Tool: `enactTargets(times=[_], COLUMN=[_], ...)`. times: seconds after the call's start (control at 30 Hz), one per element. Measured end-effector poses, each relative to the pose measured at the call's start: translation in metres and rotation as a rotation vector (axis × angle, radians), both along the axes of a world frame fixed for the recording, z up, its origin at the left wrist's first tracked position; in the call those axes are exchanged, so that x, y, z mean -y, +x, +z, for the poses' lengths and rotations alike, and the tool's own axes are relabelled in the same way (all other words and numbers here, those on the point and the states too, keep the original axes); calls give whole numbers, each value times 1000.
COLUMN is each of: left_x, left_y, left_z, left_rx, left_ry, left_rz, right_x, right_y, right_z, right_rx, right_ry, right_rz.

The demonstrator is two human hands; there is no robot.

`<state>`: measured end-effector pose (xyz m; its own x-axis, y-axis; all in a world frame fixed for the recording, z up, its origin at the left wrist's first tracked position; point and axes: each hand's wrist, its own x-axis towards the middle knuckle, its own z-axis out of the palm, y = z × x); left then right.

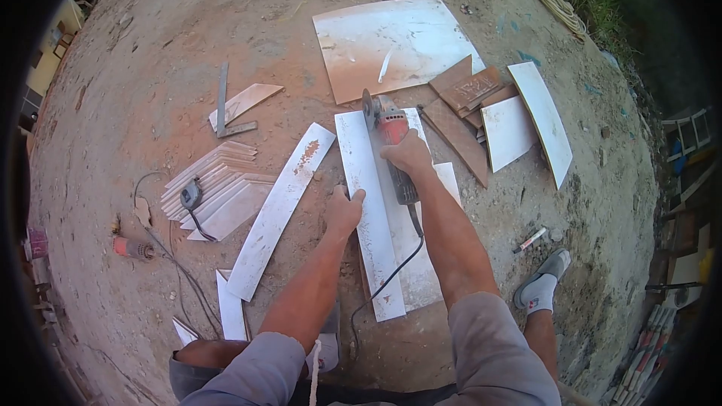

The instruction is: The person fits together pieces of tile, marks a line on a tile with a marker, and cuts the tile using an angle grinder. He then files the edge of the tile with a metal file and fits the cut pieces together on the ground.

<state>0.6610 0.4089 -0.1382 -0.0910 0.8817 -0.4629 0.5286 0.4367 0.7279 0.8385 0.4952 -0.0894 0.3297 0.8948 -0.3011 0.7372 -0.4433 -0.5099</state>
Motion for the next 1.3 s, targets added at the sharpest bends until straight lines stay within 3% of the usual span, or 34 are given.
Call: enactTargets(times=[0.23, 0.3, 0.43, 0.47, 0.5, 0.53, 0.6, 0.77, 0.9, 1.0, 1.1, 1.3], left_x=[4, 2, 18, 24, 29, 36, 50, 51, 55, 60, 60, 53], left_y=[0, 3, 14, 21, 28, 37, 55, 48, 33, 4, -26, -84], left_z=[-5, -9, 0, -8, -11, -6, 5, -13, 8, 1, 12, -11], left_rx=[23, -43, 36, -65, -166, -167, -420, -352, -257, -327, -335, -333], left_ry=[-5, 103, 7, 175, 344, 346, 365, 394, 287, 397, 301, 268], left_rz=[-9, 15, 8, 69, 133, 124, -34, -67, 7, 21, 48, 200], right_x=[-42, -35, 63, 101, 133, 164, 221, 324, 352, 358, 362, 362], right_y=[-3, 3, 39, 48, 52, 55, 65, 87, 93, 91, 93, 87], right_z=[-15, -15, 22, 27, 43, 61, 67, 67, 57, 51, 44, 41], right_rx=[-21, -142, -365, -435, -493, -554, -628, -884, -1000, -1141, -1291, -1250], right_ry=[1, 118, 296, 391, 368, 343, 346, 269, 289, 303, 195, 269], right_rz=[-47, -101, -149, -169, -203, -234, -339, -514, -605, -687, -688, -621])
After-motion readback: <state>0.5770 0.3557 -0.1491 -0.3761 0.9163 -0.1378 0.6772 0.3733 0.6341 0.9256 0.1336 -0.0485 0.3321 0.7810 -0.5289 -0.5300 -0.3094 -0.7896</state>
